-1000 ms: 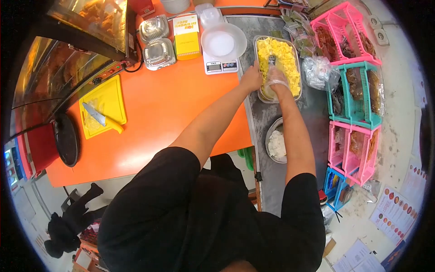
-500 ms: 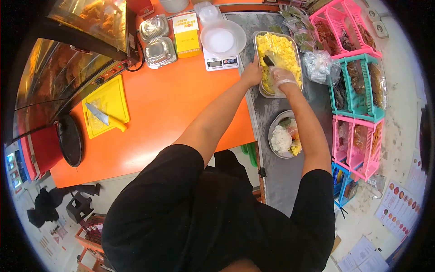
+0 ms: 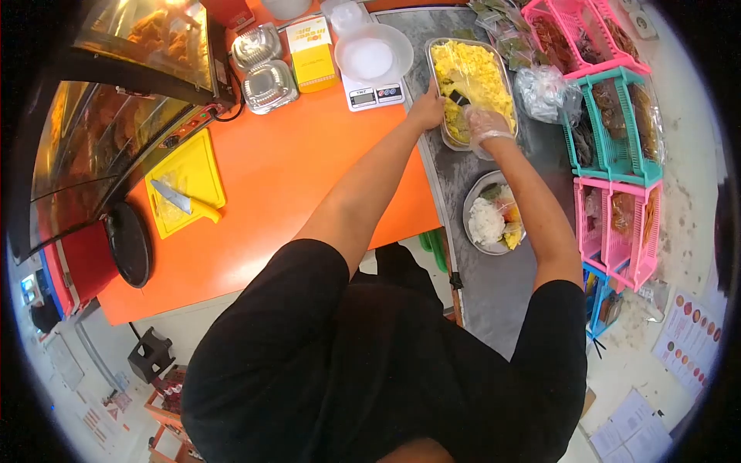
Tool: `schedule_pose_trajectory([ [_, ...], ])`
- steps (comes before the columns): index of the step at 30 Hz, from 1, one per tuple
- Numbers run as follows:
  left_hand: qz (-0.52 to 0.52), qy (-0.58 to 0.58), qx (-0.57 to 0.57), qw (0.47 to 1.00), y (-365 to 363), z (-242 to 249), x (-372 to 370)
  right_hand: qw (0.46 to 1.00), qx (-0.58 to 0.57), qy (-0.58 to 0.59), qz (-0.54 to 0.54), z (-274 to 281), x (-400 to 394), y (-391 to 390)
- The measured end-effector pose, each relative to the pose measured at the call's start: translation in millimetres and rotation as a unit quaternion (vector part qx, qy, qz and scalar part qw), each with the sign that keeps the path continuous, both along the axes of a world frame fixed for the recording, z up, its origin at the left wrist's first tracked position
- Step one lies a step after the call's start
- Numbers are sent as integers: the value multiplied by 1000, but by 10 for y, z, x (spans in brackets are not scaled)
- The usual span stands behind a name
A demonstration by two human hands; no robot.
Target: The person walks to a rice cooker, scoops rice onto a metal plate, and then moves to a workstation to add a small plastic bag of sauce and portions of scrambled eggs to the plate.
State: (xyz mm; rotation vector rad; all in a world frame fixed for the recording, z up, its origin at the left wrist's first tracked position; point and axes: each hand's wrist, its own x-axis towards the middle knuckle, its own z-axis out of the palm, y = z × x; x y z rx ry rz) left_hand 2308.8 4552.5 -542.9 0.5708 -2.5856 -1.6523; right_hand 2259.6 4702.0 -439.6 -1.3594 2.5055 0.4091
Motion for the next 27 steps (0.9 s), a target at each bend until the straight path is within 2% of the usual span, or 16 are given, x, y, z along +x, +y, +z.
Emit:
schedule_pose_trajectory([
  [2, -1, 9, -9, 1000, 11, -16, 13, 998, -37, 31, -36, 53, 96, -22],
  [5, 20, -29, 0, 999, 40, 328, 114, 995, -59, 23, -80, -32, 48, -92],
  [6, 42, -14, -53, 998, 45, 365, 135, 995, -63, 23, -80, -30, 25, -106],
  [7, 63, 0, -106, 992, 43, 398, 165, 995, -55, 4, -88, -29, 10, -107],
  [11, 105, 63, -124, 985, 53, 480, 230, 995, -10, -44, -83, -18, -38, 34],
  [14, 71, 69, -114, 989, 37, 477, 229, 986, 2, -90, -138, 2, -9, 83],
  [18, -35, 41, -230, 972, 53, 579, 281, 989, 27, -104, -100, -103, 63, 214],
  [20, -71, 29, -270, 960, 34, 573, 248, 977, -46, -157, -137, -195, 106, 299],
  [21, -90, 30, -318, 943, 19, 568, 222, 976, -47, -157, -141, -263, 132, 340],
  [22, -108, 32, -365, 924, 11, 563, 197, 965, -100, -179, -161, -332, 160, 383],
  [23, -111, 33, -365, 924, 7, 561, 156, 951, -153, -200, -181, -390, 166, 431],
  [25, -191, -91, -362, 908, 5, 646, 78, 946, -135, -228, -187, -260, 189, 391],
  [27, -184, -104, -341, 916, -2, 630, 20, 940, -120, -255, -193, -319, 159, 422],
])
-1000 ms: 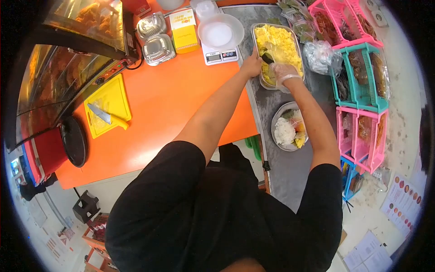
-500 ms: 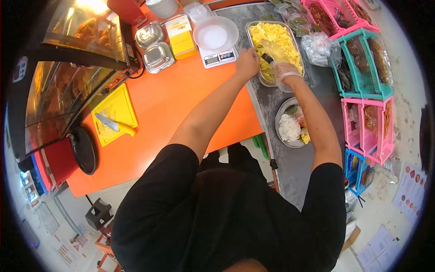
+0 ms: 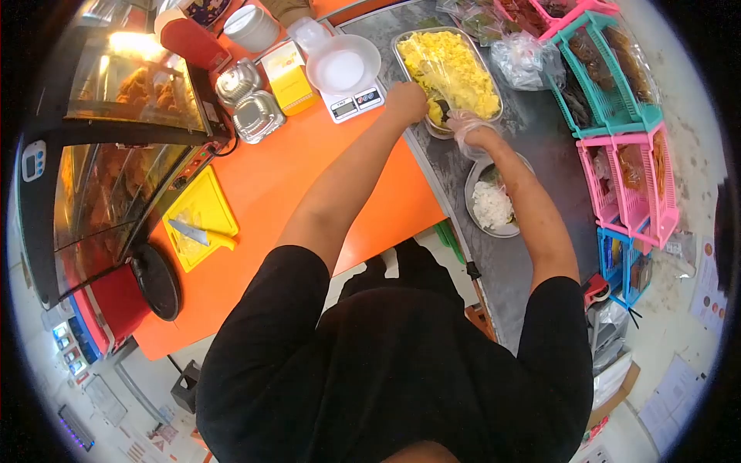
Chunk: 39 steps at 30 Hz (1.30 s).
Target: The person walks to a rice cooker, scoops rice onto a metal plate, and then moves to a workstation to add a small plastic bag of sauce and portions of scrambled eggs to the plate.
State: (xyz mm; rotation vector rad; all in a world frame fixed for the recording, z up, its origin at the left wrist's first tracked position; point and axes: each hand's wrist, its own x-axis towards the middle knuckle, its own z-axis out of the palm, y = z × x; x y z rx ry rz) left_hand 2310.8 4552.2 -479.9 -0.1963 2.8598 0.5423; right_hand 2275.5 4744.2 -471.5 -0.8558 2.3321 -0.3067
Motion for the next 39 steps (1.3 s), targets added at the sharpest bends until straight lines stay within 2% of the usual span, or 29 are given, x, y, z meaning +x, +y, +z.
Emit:
schedule_pose_trajectory([
  [2, 14, -13, 18, 1000, 9, -17, -23, 969, -21, 149, 194, -408, -145, 116],
  [3, 11, -11, 19, 1000, 21, -14, -21, 970, -21, 150, 190, -400, -109, 119],
  [4, 8, -9, 20, 1000, 32, -8, -28, 996, -87, 11, 11, -401, -66, 95],
  [5, 4, -8, 18, 1000, 49, -4, -24, 966, -149, -127, -168, -390, -43, 77],
  [6, 1, 11, 33, 999, 70, 1, -15, 965, -152, -125, -171, -390, -52, 82],
  [8, -6, 31, 47, 998, 112, 17, -28, 929, -188, -233, -219, -394, -66, 93],
  [9, -9, 57, 47, 997, 139, -2, -43, 928, -191, -231, -222, -318, -14, 95],
  [11, -17, 85, 46, 995, 172, 11, -98, 803, -300, -351, -378, -95, 132, 102],
  [12, -12, 77, 48, 996, 180, 24, -130, 801, -303, -350, -379, -130, 118, 145],
  [14, -13, 69, 47, 996, 183, 65, -214, 736, -356, -444, -367, -302, 80, 260],
  [15, -24, 55, 65, 996, 169, 115, -273, 733, -361, -444, -369, -326, 77, 256],
  [17, -39, 40, 79, 995, 140, 194, -331, 672, -355, -502, -413, -376, 73, 243],
  [19, -8, 43, 154, 987, 72, 242, -356, 669, -371, -474, -437, -344, 162, 172],
  [20, -12, 42, 152, 987, 46, 260, -358, 669, -380, -446, -458, -327, 215, 140],
  [24, 22, 9, 144, 989, -70, 301, -376, 642, -382, -464, -476, -157, 284, 101],
  [27, 16, 14, 105, 994, -120, 285, -299, 641, -368, -469, -484, -158, 334, 116],
  [29, 4, 32, 86, 996, -146, 180, -265, 659, -369, -449, -478, -142, 348, 134],
  [32, 17, -3, 121, 993, -140, 99, -208, 657, -375, -462, -463, -90, 385, 189],
  [34, 66, 9, 194, 979, -113, 41, -151, 663, -373, -461, -457, -53, 375, 204],
  [39, 100, 23, 191, 976, -59, -64, -132, 651, -396, -458, -458, 188, 400, 259],
])
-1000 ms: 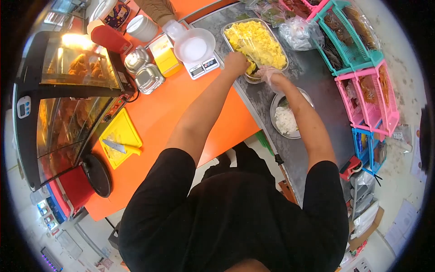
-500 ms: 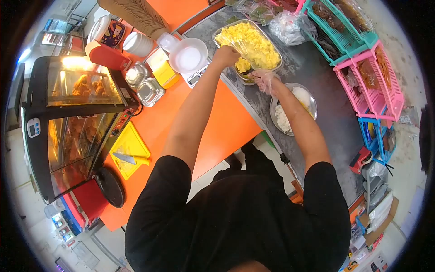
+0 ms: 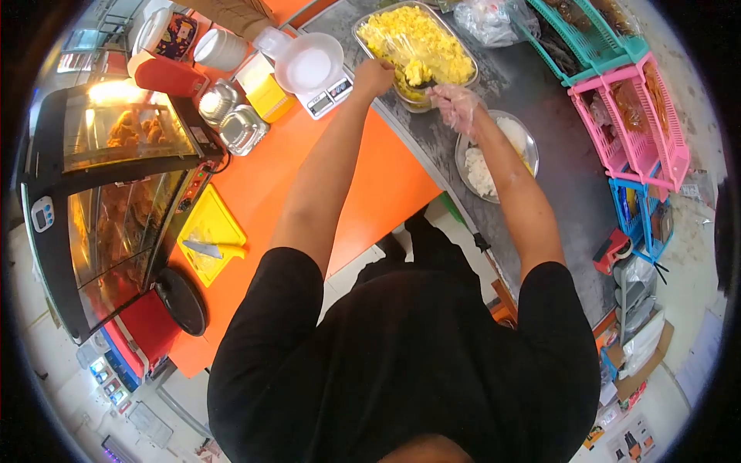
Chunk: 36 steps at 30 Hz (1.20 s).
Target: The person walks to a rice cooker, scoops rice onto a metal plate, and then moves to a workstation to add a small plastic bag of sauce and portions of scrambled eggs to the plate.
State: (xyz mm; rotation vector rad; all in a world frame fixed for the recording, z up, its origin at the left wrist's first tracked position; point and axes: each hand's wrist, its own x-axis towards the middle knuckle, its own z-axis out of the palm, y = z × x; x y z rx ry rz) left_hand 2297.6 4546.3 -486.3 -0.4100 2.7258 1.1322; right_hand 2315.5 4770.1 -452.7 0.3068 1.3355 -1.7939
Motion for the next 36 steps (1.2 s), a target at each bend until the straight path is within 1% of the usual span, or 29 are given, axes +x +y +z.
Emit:
schedule_pose_trajectory([
  [2, 25, 35, -4, 999, 14, -93, 25, 999, 3, 40, -19, 81, 25, 74],
  [3, 23, 24, 0, 999, 22, -92, 46, 999, 8, 30, -22, 110, 21, 147],
  [5, -18, 53, -39, 998, 19, -57, 89, 998, -26, 58, -24, 163, 5, 363],
  [6, -21, 48, -35, 998, 26, -63, 143, 998, -22, 53, -26, 220, 44, 470],
  [8, -8, 149, -18, 989, 55, 4, 250, 990, 73, 81, -89, 353, 146, 673],
  [9, 19, 123, -20, 992, 136, 164, 333, 990, 76, 82, -90, 371, 196, 776],
  [10, 19, 125, -18, 992, 201, 214, 399, 987, 101, 74, -105, 384, 243, 877],
  [11, 8, 119, 20, 993, 269, 272, 460, 983, 127, 66, -119, 395, 302, 968],
  [12, -3, 113, 57, 992, 339, 293, 507, 982, 129, 66, -120, 429, 394, 1040],
  [13, -4, 114, 59, 992, 418, 267, 540, 981, 151, 59, -108, 467, 488, 1103],
  [14, -43, 117, 87, 988, 512, 242, 578, 979, 173, 52, -97, 476, 532, 1170],
  [15, -82, 120, 115, 983, 613, 228, 609, 978, 174, 53, -98, 324, 544, 1286],
  [16, -82, 121, 116, 982, 727, 263, 639, 878, 351, 319, 67, 50, 563, 1426],
  [17, -112, 84, 133, 981, 853, 315, 665, 656, 479, 539, 223, -137, 581, 1500],
  [18, -141, 48, 151, 977, 975, 344, 671, 655, 481, 539, 222, -192, 597, 1506],
  [20, -157, 31, 141, 977, 1199, 301, 650, 514, 560, 567, 316, -252, 634, 1475],
  [21, -171, 14, 131, 976, 1311, 251, 652, 581, 564, 515, 282, -292, 700, 1431],
  [22, -174, 15, 132, 976, 1414, 187, 635, 579, 567, 514, 280, -212, 748, 1297],
  [23, -196, 33, 114, 973, 1508, 92, 618, 627, 622, 416, 220, -71, 821, 1100],
  [24, -216, 51, 96, 970, 1581, -19, 605, 663, 664, 310, 156, 45, 904, 942],
  [25, -220, 67, 102, 968, 1622, -85, 608, 647, 658, 351, 156, 118, 997, 866],
  [26, -221, 67, 104, 967, 1668, -148, 593, 646, 660, 350, 156, 124, 1069, 801],
  [28, -265, 31, -12, 964, 1724, -185, 573, 627, 667, 378, 141, 118, 1180, 681],
  [29, -265, 31, -11, 964, 1732, -211, 578, 615, 674, 378, 154, 132, 1211, 650],
  [30, -249, 32, -8, 968, 1728, -244, 588, 615, 674, 378, 155, 195, 1212, 622],
  [32, -233, 31, -6, 972, 1728, -312, 616, 673, 659, 293, 164, 335, 1206, 587],
  [33, -224, 41, 11, 974, 1735, -303, 634, 674, 659, 291, 166, 388, 1223, 587],
  [35, -213, 52, 27, 975, 1754, -270, 640, 682, 651, 310, 121, 459, 1225, 601],
  [36, -177, 39, 33, 983, 1778, -257, 663, 682, 651, 310, 123, 426, 1213, 625],
])
